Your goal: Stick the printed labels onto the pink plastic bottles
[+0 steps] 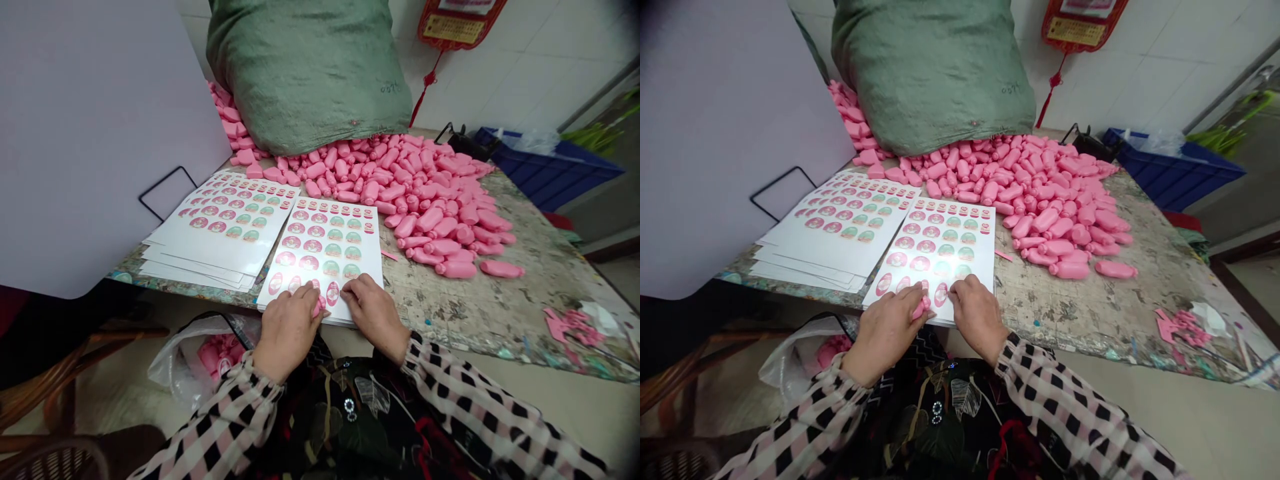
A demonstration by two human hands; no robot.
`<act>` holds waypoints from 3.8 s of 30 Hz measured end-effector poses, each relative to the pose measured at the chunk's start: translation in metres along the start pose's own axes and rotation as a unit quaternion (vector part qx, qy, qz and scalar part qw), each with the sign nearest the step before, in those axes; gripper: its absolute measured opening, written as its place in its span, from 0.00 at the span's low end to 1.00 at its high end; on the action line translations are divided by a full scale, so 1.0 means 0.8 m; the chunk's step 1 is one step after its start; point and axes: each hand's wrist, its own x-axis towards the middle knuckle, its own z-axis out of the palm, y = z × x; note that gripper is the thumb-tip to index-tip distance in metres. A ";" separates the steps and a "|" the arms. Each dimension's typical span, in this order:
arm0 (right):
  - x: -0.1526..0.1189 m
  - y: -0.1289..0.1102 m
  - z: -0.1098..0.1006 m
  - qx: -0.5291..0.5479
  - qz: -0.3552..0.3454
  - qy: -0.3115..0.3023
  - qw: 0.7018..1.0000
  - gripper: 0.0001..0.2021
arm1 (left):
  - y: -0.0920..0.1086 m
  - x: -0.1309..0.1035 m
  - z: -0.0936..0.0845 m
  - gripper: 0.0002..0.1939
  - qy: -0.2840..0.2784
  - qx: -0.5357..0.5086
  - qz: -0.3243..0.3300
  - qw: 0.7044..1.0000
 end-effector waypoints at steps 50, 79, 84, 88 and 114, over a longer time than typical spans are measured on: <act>0.021 0.024 -0.035 0.250 0.125 0.022 0.960 0.15 | 0.009 -0.040 0.026 0.28 0.012 -0.172 0.103 0.980; -0.017 -0.019 -0.046 0.372 0.039 0.033 0.927 0.11 | 0.047 0.026 -0.015 0.21 -0.124 -0.911 -0.150 0.364; -0.016 -0.017 -0.042 0.362 0.046 0.029 0.930 0.11 | 0.049 0.026 -0.016 0.26 -0.129 -0.899 -0.155 0.389; -0.017 -0.018 -0.042 0.361 0.053 0.035 0.930 0.11 | 0.049 0.026 -0.016 0.25 -0.127 -0.898 -0.149 0.395; -0.016 -0.003 -0.049 0.335 0.059 0.042 0.940 0.17 | 0.049 0.000 -0.014 0.26 -0.233 -0.782 -0.087 0.572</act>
